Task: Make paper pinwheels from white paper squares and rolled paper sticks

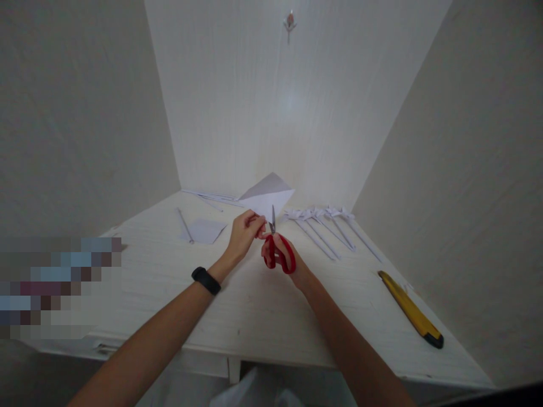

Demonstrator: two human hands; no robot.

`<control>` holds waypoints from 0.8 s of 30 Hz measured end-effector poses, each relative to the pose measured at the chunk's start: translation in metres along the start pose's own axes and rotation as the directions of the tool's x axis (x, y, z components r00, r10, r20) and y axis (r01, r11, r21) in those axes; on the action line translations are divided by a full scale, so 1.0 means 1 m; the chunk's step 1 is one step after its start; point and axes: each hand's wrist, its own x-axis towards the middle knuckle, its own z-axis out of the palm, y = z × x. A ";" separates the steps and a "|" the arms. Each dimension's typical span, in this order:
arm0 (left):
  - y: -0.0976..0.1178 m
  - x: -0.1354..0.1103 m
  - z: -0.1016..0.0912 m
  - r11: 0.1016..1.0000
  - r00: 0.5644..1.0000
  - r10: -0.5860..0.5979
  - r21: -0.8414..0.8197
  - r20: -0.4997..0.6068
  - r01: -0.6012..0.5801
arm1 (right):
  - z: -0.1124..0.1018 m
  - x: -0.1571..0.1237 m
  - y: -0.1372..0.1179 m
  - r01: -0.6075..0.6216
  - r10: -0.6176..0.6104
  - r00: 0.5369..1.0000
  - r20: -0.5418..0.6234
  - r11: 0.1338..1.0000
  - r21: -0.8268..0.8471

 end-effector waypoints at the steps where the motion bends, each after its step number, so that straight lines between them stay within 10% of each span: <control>1: -0.001 0.000 0.000 1.000 1.000 -0.001 0.001 0.002 0.001 | 0.000 0.000 0.000 0.002 -0.002 1.000 0.003 1.000 -0.001; 24: 0.000 -0.002 0.000 1.000 1.000 0.007 -0.023 0.026 -0.006 | -0.001 0.004 0.003 -0.022 0.022 0.998 0.053 1.000 0.004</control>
